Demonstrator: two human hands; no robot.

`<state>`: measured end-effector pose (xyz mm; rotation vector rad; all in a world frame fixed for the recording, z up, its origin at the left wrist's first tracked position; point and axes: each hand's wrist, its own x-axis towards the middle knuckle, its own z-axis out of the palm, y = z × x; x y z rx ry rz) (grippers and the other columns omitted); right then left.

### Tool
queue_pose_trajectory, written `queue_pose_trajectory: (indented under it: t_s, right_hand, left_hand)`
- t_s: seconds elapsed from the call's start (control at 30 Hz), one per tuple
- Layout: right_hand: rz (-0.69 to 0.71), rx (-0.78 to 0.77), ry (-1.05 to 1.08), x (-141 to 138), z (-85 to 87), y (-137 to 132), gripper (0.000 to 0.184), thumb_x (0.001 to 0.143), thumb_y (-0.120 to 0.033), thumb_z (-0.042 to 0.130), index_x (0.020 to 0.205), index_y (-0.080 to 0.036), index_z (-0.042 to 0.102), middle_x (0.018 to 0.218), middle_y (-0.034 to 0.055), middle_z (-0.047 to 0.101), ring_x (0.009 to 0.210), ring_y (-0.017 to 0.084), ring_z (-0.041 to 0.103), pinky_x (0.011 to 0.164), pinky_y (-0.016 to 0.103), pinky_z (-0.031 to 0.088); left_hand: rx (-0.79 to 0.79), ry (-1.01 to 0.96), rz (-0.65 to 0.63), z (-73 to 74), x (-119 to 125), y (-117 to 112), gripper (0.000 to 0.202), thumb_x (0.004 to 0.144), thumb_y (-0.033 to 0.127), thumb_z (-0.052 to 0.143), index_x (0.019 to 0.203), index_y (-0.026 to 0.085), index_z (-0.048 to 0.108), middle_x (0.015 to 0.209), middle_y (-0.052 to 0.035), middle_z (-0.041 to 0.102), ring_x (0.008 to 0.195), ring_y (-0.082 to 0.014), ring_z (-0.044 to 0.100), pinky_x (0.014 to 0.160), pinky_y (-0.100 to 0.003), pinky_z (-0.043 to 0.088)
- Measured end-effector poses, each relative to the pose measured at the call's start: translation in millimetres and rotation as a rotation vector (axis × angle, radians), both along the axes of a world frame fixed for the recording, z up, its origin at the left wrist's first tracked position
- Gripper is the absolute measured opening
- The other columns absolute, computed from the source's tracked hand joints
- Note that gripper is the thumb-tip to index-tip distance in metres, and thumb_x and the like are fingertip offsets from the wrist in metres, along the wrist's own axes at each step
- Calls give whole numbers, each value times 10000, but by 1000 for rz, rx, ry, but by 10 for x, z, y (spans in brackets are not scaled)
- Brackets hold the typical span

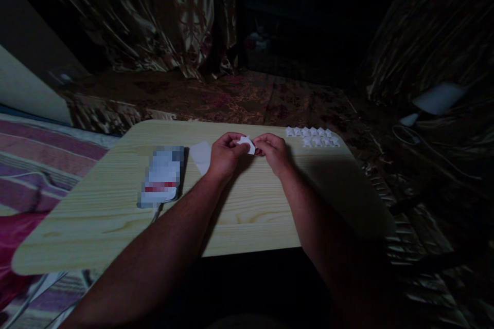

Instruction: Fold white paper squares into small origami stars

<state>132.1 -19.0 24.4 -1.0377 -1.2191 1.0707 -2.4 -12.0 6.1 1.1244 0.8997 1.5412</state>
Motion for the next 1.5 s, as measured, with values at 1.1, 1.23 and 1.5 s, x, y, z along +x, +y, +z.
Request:
queue_pose_trajectory:
  t_s: [1.1, 1.23, 1.5]
  right_hand:
    - [10, -138, -94, -26, -163, 135, 117, 648, -239, 599, 740, -166, 593, 528, -44, 557, 489, 94, 496, 496, 213, 361]
    - [12, -141, -122, -39, -149, 147, 72, 649, -219, 586, 694, -164, 588, 516, -43, 552, 481, 87, 478, 486, 210, 341]
    - [-76, -102, -114, -52, -221, 177, 69, 651, -233, 601, 638, -168, 584, 550, -35, 558, 513, 91, 474, 517, 220, 355]
  left_hand:
    - [-123, -9, -29, -6, 5, 125, 296, 571, 234, 762, 821, 150, 628, 680, 4, 633, 568, -89, 551, 591, -223, 441]
    - [-146, -5, -19, -20, -1, 163, 291, 577, 231, 761, 824, 152, 627, 667, 15, 622, 559, -86, 545, 584, -218, 440]
    - [-191, 25, -30, -2, -5, 178, 308, 586, 231, 761, 851, 156, 625, 704, 7, 629, 588, -89, 554, 591, -217, 440]
